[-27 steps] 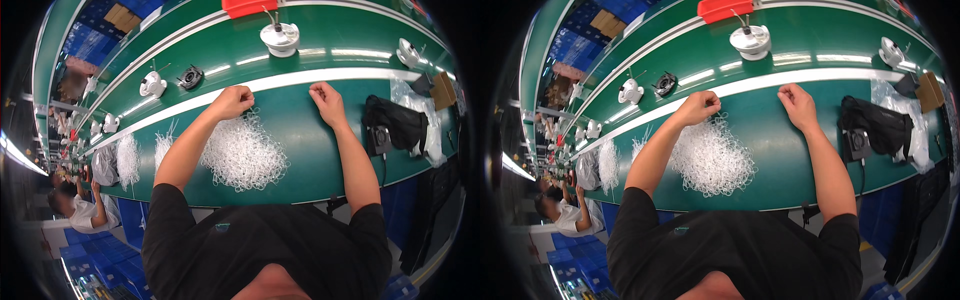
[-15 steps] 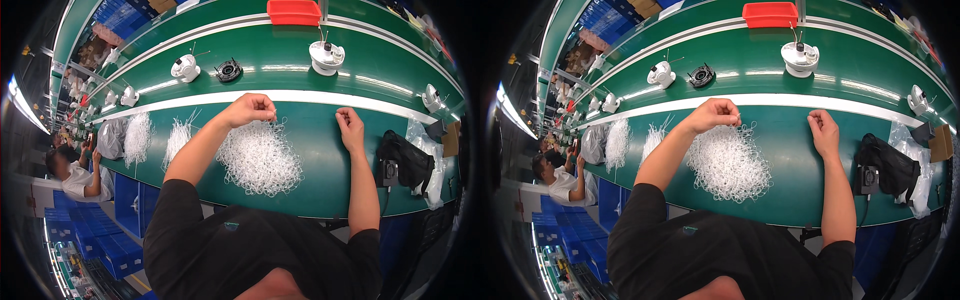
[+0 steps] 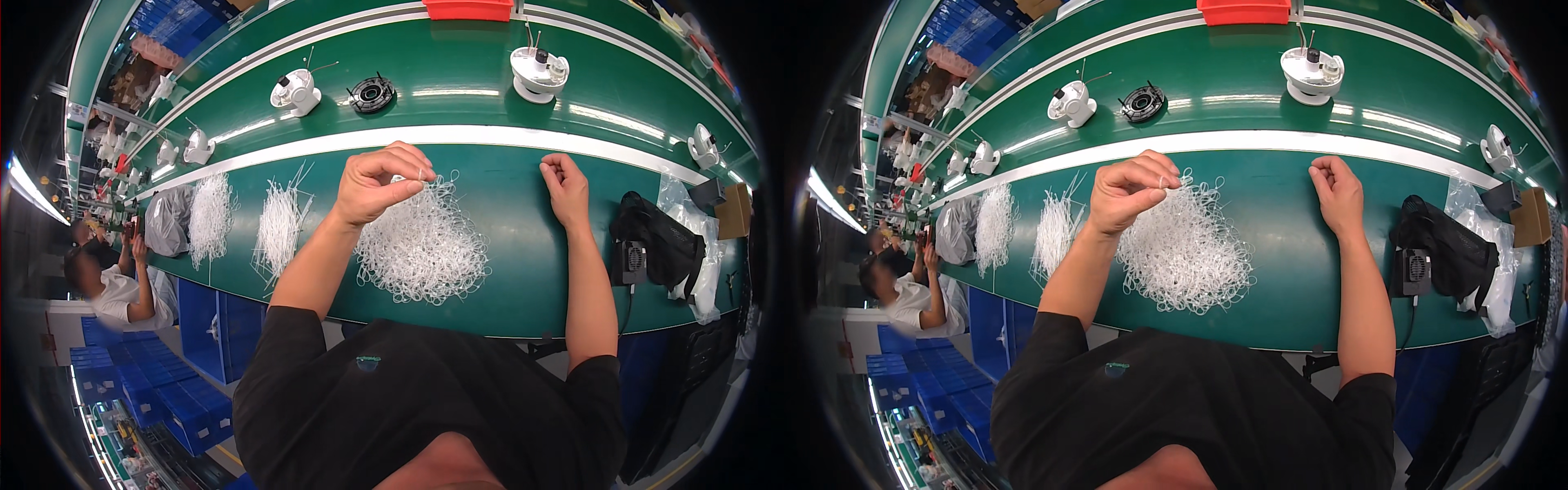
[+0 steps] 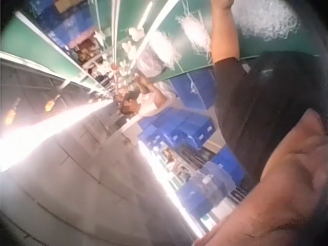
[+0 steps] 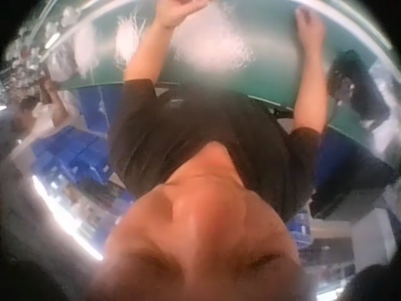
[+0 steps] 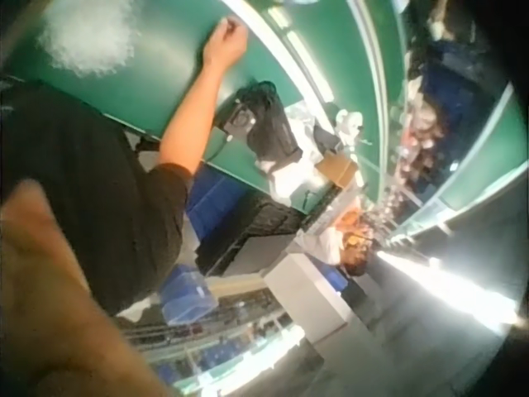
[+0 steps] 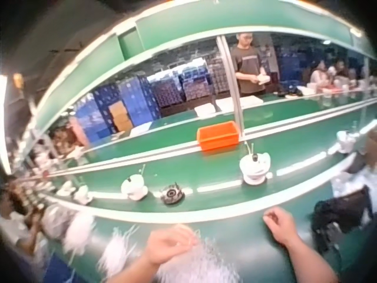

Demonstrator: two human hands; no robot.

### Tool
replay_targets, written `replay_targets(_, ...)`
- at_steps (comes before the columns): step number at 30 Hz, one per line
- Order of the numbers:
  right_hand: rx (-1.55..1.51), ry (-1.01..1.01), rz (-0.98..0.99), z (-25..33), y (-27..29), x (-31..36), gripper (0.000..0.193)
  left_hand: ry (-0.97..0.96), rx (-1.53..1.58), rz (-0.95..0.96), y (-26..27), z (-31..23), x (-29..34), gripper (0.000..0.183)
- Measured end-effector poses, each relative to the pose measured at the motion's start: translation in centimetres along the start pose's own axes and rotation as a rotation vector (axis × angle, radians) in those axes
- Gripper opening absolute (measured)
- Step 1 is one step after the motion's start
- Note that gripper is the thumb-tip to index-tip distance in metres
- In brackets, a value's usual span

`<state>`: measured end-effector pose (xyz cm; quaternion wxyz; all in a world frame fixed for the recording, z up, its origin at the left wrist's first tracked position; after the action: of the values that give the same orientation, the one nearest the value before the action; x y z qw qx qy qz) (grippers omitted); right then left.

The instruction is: The person assembles small white electronic devices on a green assembly line. They pick up white zip ties from a pile, thread them through the devices, and secure them by hand. The person then places the assembled units onto the moving conveyor belt.

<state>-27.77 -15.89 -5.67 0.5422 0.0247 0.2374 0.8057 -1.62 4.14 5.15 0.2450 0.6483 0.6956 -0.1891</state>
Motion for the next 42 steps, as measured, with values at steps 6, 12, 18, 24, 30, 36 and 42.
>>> replay_targets(6, 0.004, 0.020, 0.006, -0.1, -0.2, 0.0, 0.013, 0.141, 0.115, -0.290, 1.5, 0.7, 1.6, 0.008)
replay_targets(12, -0.010, 0.020, -0.001, -0.4, -0.1, 0.1, 0.012, 0.296, 0.174, -0.735, 11.4, 2.0, 2.0, 0.011)
replay_targets(18, 0.025, 0.045, -0.011, 0.7, -0.3, 0.2, 0.010, 0.379, -0.102, -1.064, 25.1, 5.3, 5.1, 0.033)
replay_targets(24, -0.016, 0.051, -0.072, 0.0, 0.0, 0.2, 0.012, 0.752, -0.252, -1.198, 31.7, 9.5, 4.5, 0.071)
replay_targets(30, 0.048, 0.095, -0.101, 0.6, 0.1, 0.2, 0.017, 0.691, -0.082, -1.052, 31.7, 13.1, 2.4, 0.043)
replay_targets(36, -0.023, 0.023, -0.089, -0.1, 0.6, 0.0, 0.021, 0.601, -0.093, -1.012, 28.6, 11.5, 1.5, 0.035)
replay_targets(42, -0.239, -0.039, 0.043, 4.6, -1.3, 0.4, 0.028, 0.599, -0.010, -0.660, 17.3, 5.8, -1.3, 0.035)
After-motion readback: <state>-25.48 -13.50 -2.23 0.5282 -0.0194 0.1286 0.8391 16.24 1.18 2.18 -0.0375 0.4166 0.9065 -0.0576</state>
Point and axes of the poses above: each hand's wrist, its own x-axis away from the middle knuckle, its own y-axis out of the back of the hand, z = x × y, the point moved 5 cm from there along -x, towards the middle knuckle, and after that the axes turned 3 degrees about -y, right-handed, at the moved point
